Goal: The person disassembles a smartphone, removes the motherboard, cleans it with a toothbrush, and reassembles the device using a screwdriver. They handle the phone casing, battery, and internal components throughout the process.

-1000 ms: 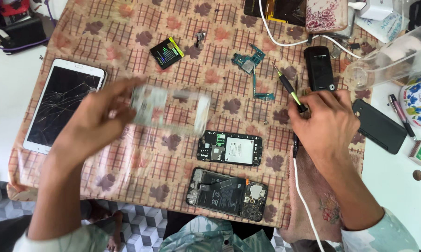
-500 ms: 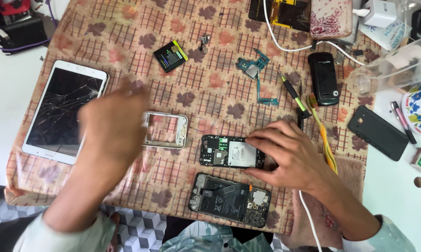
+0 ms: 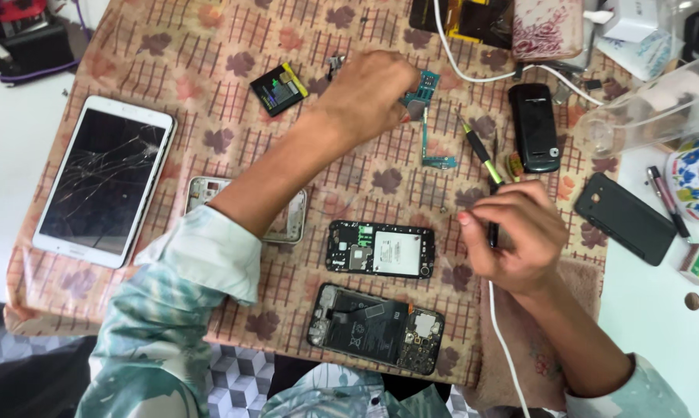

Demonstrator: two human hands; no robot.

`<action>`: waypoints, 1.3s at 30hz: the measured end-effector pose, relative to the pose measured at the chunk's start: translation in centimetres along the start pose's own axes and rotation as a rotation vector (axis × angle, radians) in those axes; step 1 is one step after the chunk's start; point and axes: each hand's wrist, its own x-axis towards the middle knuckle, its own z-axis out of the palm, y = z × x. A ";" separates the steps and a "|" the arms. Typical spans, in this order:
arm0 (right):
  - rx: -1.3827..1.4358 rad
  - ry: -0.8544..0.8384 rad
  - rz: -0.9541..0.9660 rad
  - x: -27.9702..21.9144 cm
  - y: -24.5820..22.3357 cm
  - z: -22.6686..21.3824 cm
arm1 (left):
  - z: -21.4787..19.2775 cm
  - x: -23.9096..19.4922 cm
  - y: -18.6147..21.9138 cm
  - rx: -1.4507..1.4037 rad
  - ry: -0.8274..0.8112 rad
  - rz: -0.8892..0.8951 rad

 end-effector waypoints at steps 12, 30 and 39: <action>0.500 -0.133 0.434 -0.6 -3.3 0.3 | -2.2 -8.2 8.7 -0.833 -0.055 0.002; 0.875 0.433 0.650 0.7 2.4 -0.5 | 0.9 -7.7 8.1 -0.018 -0.033 0.256; 1.073 0.379 0.713 0.6 3.6 -2.0 | 1.5 -7.6 6.1 0.252 0.012 0.222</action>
